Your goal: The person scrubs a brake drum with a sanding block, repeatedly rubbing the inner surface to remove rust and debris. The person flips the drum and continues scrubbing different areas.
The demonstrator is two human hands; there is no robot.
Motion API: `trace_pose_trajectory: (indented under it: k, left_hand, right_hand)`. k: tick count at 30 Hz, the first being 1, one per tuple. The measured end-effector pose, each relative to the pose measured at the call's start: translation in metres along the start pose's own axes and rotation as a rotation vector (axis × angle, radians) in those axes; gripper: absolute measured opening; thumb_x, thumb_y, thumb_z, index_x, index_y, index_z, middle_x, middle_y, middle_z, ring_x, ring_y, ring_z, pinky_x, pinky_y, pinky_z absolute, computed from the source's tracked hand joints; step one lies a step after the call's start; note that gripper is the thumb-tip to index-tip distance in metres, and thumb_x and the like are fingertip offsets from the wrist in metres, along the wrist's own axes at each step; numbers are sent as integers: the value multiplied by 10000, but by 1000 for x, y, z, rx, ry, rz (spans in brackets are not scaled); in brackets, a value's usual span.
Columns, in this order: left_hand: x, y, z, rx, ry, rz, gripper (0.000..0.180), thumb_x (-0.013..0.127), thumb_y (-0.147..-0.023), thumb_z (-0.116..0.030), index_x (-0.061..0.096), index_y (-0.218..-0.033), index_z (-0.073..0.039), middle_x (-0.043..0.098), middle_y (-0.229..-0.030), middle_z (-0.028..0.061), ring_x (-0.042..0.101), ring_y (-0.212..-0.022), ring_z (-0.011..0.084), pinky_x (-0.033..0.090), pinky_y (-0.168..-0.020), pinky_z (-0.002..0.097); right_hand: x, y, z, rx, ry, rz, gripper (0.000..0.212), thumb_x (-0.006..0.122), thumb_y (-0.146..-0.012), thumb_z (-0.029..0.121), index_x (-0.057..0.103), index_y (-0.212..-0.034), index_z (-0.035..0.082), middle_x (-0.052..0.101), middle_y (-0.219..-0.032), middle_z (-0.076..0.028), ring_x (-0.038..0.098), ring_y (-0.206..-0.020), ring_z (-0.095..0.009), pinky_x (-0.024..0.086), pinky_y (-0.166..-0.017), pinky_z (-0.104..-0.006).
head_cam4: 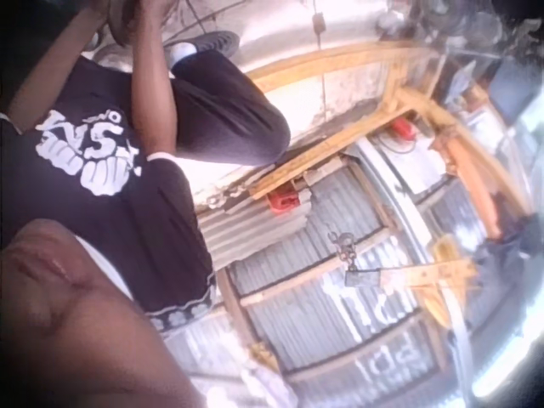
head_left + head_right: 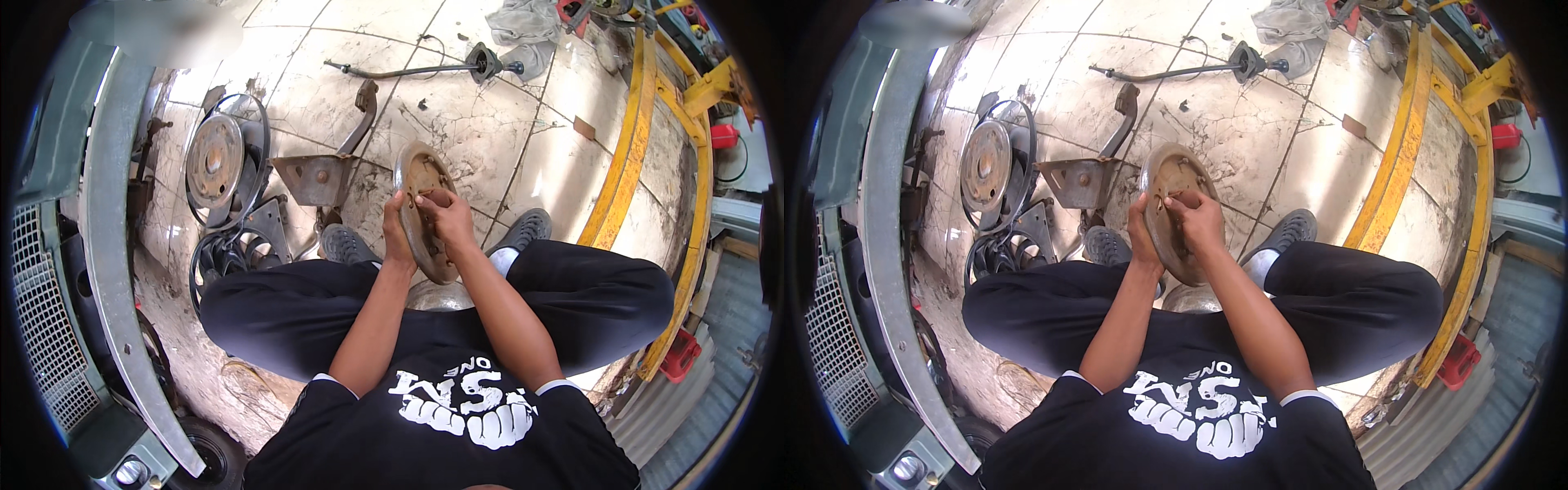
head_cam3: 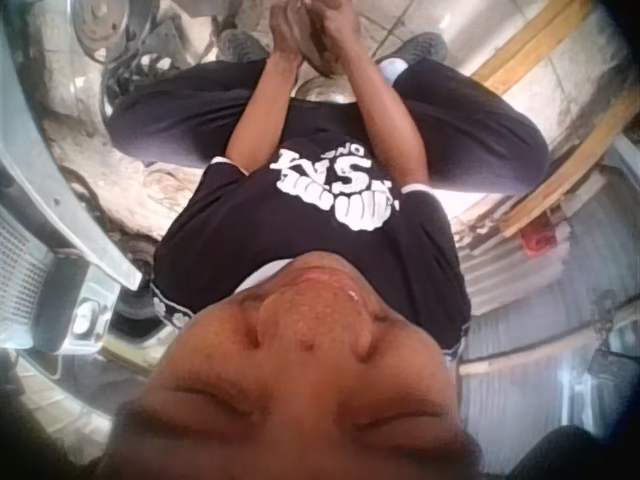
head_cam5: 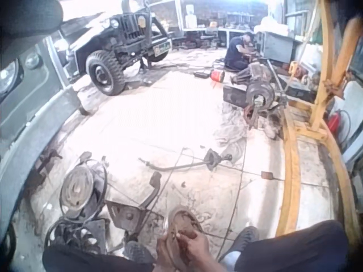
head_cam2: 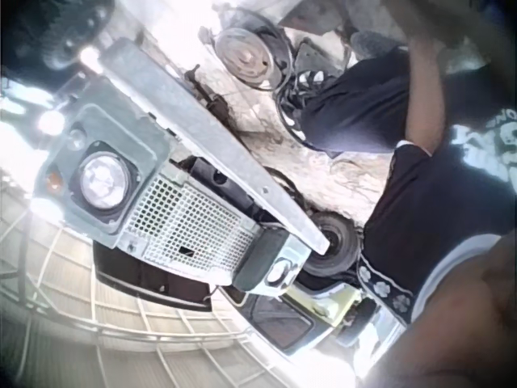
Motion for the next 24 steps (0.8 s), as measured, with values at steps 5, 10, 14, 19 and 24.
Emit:
trace_pose_trajectory:
  k: [5,10,14,19,24]
  left_hand:
    - [-12,-13,-2,-24,12,77,575,538,-990,-499,604,-1325,-36,703,-1142,132,698,-1031,235,576,-898,375]
    - [3,-6,1,39,-25,-32,575,551,-980,-505,617,-1307,-37,708,-1075,117,707,-940,238,581,-852,365]
    - [-33,-16,5,-75,50,143,611,535,-967,-502,601,-1351,-31,699,-1196,141,689,-1077,255,570,-944,399]
    - [9,3,0,41,65,-75,549,523,-972,-483,640,-1290,-50,738,-1049,114,728,-948,241,599,-862,381]
    - [-25,-4,0,-70,20,97,576,539,-956,-520,665,-1223,-25,713,-1096,117,698,-1004,260,580,-897,396]
  right_hand:
    - [-2,9,-19,22,-92,53,291,853,-869,157,759,-1115,33,747,-960,-24,620,-766,-92,448,-608,-256]
    - [1,5,16,-9,-8,-24,297,876,-834,111,774,-1084,-13,775,-957,-72,648,-769,-109,502,-687,-268]
    - [-5,16,-18,112,39,73,333,864,-857,208,775,-1116,19,763,-1000,-60,683,-882,-146,536,-805,-302]
    - [-2,-13,-6,-19,112,50,346,857,-870,234,784,-1118,3,768,-1004,-58,690,-888,-151,533,-814,-285]
    - [-5,15,-24,-16,60,80,299,855,-856,163,784,-1099,4,764,-998,-52,681,-887,-130,526,-813,-273]
Point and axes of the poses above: each hand's wrist, its own y-axis away from the middle knuckle, its own x-axis out of the palm, z = x × y, the point moved 4 cm from there along -y, towards the middle knuckle
